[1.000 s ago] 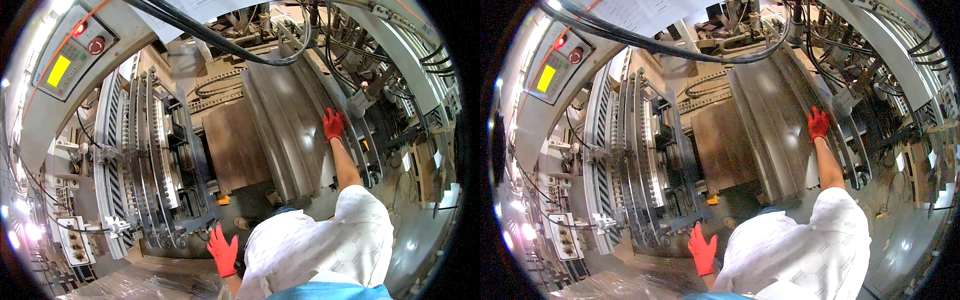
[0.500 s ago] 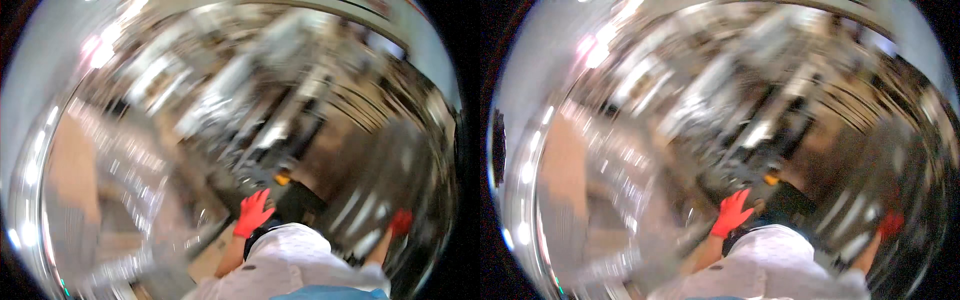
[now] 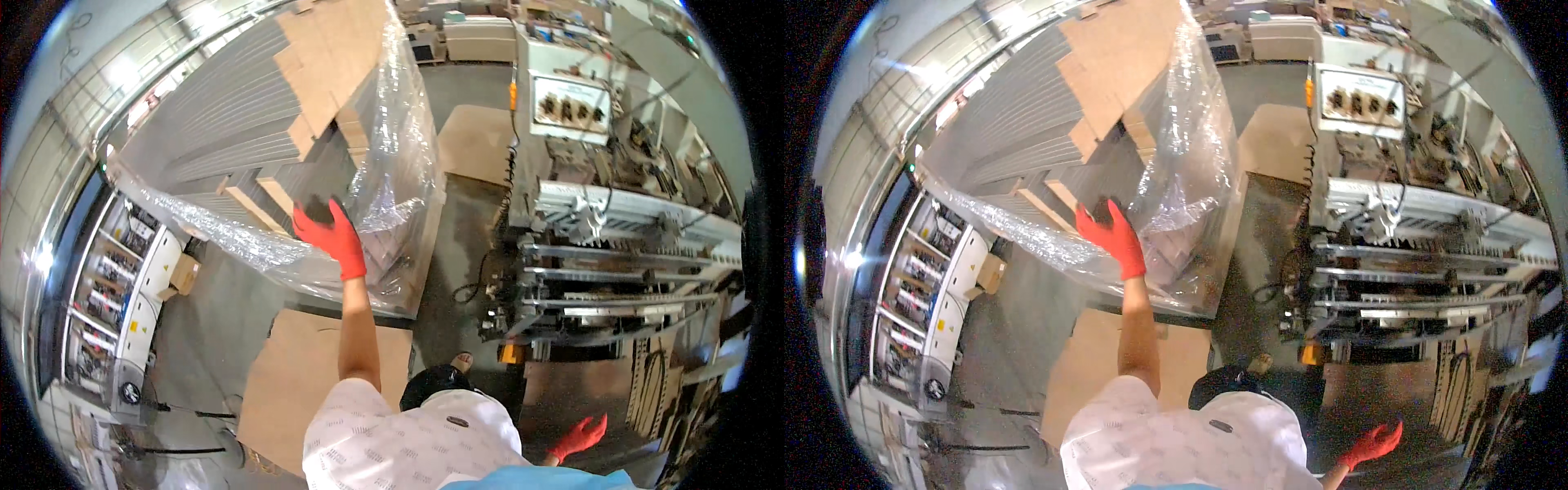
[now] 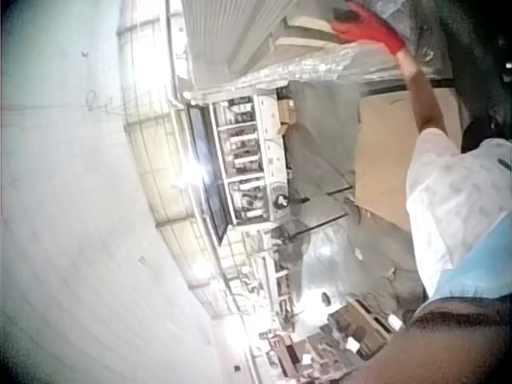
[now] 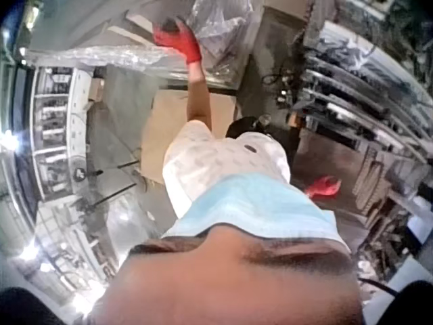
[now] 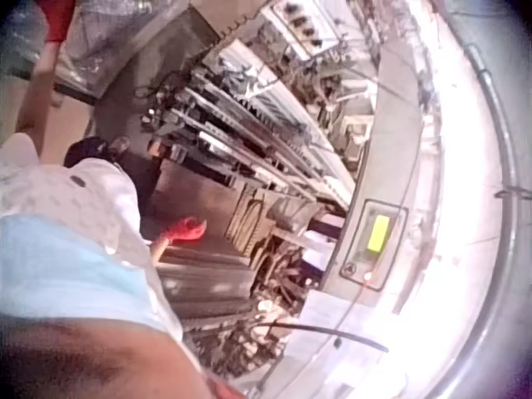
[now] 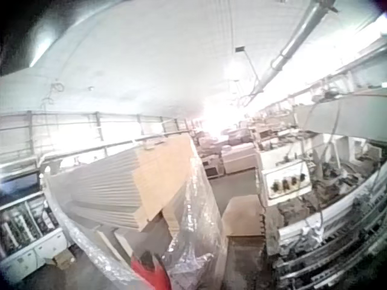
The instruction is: The person adjusts machine components and repeatedly takes metal profiles from a pallet stack to feed them into the machine.
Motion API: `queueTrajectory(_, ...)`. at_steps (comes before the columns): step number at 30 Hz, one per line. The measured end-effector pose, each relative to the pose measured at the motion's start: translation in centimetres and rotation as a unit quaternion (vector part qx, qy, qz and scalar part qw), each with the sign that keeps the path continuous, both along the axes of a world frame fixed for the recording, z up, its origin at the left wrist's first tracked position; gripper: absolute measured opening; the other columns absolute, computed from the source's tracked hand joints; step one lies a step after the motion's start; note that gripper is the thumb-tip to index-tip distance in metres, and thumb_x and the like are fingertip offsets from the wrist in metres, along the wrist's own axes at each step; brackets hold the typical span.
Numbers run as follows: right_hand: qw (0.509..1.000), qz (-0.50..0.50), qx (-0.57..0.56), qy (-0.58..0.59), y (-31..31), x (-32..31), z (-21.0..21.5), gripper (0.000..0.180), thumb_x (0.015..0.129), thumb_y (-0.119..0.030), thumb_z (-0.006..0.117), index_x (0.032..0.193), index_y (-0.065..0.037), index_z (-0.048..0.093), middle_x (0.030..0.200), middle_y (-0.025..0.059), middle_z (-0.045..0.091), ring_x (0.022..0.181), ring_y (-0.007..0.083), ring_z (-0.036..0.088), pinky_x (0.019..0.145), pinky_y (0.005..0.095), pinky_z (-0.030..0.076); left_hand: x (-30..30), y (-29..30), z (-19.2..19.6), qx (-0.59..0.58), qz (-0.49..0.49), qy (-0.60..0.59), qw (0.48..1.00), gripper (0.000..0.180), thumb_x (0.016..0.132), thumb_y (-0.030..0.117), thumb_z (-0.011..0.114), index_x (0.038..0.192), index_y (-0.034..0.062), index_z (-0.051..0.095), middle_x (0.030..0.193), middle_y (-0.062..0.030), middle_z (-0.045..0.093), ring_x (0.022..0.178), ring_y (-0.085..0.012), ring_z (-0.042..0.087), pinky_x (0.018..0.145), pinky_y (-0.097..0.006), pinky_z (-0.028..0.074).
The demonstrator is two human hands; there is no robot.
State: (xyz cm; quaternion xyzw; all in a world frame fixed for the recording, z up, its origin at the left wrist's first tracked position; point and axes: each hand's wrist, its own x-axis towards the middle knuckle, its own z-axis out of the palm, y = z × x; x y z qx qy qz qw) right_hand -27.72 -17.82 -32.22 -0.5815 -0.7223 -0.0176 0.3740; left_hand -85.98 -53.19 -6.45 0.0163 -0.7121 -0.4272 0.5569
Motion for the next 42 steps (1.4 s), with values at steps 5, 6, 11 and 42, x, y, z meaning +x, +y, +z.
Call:
queueTrajectory(5,0.964,0.234,-0.045,0.12,1.0,-11.0,3.5,0.043,0.089,0.0,0.06,0.132,-0.003,0.056,0.13,0.0158,0.057,0.121,0.0327,0.052,0.1,0.0414,0.044,-3.8,-1.4,9.7,0.006,-0.031,0.031,0.999,0.07,0.084,0.028,0.076,0.139,-0.0009,0.042,0.141,-0.0236,0.041,0.133,-0.0406,0.033,0.109,-0.05,0.03)
queueTrajectory(6,0.956,0.27,-0.028,0.113,1.0,-12.9,4.0,0.043,0.088,0.0,0.06,0.131,-0.003,0.056,0.129,0.0158,0.057,0.122,0.0329,0.051,0.102,0.0416,0.042,-4.3,-1.2,10.8,-0.03,0.049,-0.014,0.998,0.067,0.085,0.031,0.075,0.136,-0.0004,0.046,0.14,-0.0245,0.041,0.132,-0.0399,0.035,0.108,-0.048,0.033)
queueTrajectory(11,0.922,0.355,-0.015,0.151,-1.7,-19.0,4.5,0.041,0.087,-0.002,0.059,0.128,-0.001,0.057,0.126,0.017,0.057,0.119,0.0351,0.052,0.104,0.0441,0.039,-7.0,-2.7,13.7,0.012,-0.022,-0.041,0.999,0.061,0.087,0.036,0.074,0.13,0.0007,0.049,0.133,-0.0206,0.048,0.13,-0.0366,0.038,0.102,-0.044,0.039)
queueTrajectory(42,0.477,0.412,-0.45,0.633,-1.7,-23.7,9.4,0.041,0.098,-0.035,0.06,0.132,-0.013,0.053,0.117,0.0084,0.061,0.097,0.018,0.059,0.077,0.034,0.053,10.0,14.8,-2.8,0.418,-0.662,-0.187,0.593,0.044,0.098,0.03,0.053,0.134,0.0057,0.054,0.127,-0.0093,0.06,0.111,-0.0181,0.058,0.099,-0.036,0.047)
